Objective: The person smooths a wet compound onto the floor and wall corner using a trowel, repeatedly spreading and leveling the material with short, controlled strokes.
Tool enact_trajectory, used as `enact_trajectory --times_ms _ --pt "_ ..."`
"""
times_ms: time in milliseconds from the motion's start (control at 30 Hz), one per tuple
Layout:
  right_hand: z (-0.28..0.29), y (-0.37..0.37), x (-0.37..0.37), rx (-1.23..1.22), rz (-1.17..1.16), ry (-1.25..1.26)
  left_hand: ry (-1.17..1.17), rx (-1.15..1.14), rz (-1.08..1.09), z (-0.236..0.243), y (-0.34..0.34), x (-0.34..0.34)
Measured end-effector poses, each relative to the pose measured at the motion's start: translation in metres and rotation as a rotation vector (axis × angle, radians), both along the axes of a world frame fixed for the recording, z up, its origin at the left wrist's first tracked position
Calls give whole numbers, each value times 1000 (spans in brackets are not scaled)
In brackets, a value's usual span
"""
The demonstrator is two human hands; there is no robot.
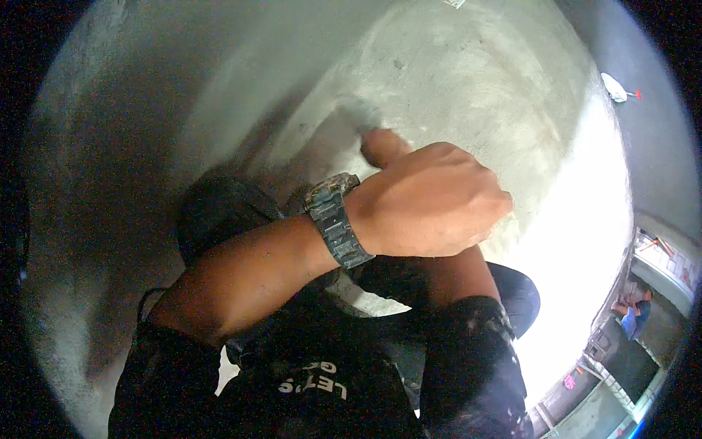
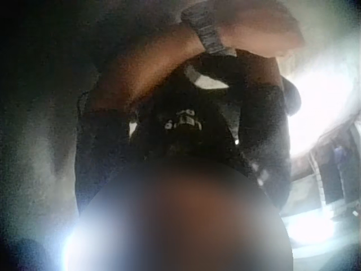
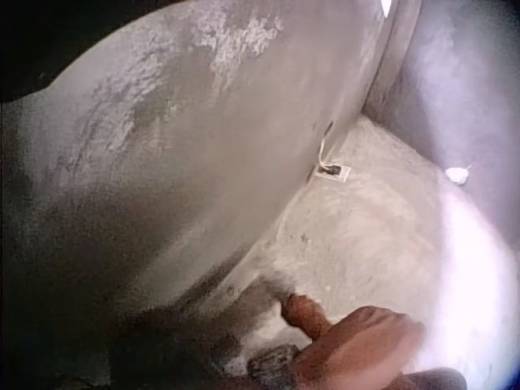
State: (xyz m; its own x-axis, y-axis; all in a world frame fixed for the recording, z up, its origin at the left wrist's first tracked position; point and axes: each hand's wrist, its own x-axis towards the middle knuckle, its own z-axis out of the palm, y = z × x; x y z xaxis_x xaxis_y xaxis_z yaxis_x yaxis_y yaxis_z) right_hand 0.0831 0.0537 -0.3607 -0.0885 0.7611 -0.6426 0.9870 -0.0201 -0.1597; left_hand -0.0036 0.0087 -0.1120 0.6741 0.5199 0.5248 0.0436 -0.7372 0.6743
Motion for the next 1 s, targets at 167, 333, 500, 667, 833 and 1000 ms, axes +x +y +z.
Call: enact_trajectory --times_ms 167,333,500,667,833,1000 --pt "26 13 13 3 -200 0 -31 18 47 -1 -5 11" --pt "6 -9 -1 81 -191 58 77 5 -21 1 -5 6" --pt "40 -1 -31 -97 -55 5 92 27 52 -3 1 -6" --pt "-31 7 23 362 -56 26 54 7 -6 -1 -6 5" --pt "-1 -54 -77 -31 -217 88 57 29 40 -4 -1 -2" --pt "5 -12 5 75 -150 64 42 14 -27 4 -8 5"
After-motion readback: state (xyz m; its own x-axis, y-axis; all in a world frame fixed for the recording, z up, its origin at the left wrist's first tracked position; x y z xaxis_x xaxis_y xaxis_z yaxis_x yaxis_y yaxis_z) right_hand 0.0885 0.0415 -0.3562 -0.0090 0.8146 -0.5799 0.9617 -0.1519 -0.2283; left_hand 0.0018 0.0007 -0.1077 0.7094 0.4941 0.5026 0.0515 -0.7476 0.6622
